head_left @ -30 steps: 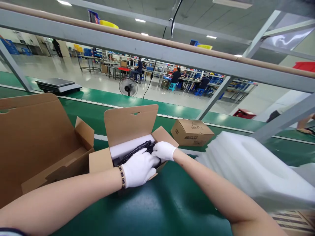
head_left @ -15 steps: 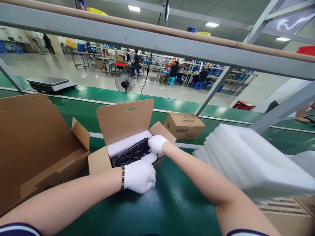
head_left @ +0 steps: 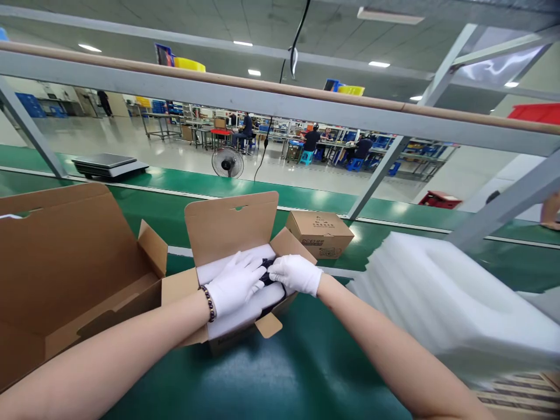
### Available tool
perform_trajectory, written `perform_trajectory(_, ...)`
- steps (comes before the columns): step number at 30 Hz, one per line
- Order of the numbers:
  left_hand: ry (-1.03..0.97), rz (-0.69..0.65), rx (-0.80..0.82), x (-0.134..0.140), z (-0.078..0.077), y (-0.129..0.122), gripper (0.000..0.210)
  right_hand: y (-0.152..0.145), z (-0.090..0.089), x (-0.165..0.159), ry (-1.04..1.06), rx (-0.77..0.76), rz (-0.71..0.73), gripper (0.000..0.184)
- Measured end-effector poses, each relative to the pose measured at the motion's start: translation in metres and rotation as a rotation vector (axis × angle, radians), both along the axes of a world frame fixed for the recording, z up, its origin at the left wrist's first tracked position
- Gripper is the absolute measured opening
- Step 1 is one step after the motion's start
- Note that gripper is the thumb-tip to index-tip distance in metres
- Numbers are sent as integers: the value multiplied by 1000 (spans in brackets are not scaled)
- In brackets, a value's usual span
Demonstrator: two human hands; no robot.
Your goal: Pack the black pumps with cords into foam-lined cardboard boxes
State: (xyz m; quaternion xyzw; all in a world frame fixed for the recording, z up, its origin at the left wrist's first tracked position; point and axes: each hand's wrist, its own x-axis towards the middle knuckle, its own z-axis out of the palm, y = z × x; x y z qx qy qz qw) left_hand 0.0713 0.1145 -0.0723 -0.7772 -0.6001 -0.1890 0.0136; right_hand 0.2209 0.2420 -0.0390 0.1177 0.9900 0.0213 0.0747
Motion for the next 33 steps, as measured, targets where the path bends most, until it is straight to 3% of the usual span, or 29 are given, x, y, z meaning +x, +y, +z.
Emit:
perform_trajectory(6, 2, -43, -158, -5, -7, -3, 44, 11, 0, -24, -247, -120, -60, 22)
perform_trajectory(11, -125, -77, -213, -30, 4, -16, 40, 21, 2, -29, -302, -179, -104, 32)
perform_trajectory(16, 46, -93, -268, -41, 17, -11, 38, 21, 3, -22, -278, -184, -69, 31)
perform_trajectory(19, 207, -151, -269, -46, 22, 2, 45, 19, 7, -21, -270, -197, -103, 31)
perform_trajectory(22, 274, -98, -381, -50, 25, 12, 60, 18, 11, -27, -317, -214, -122, 29)
perform_trajectory(25, 307, -23, -393, -44, 18, 12, 64, 15, 11, -39, -403, -179, -118, 31)
perform_trajectory(29, 188, 65, -154, -30, 1, 0, 40, 10, 9, -50, -446, -101, -158, 34)
perform_trajectory(33, 159, 9, -136, -29, -11, -10, 50, -6, 12, -34, -389, -99, -160, 29)
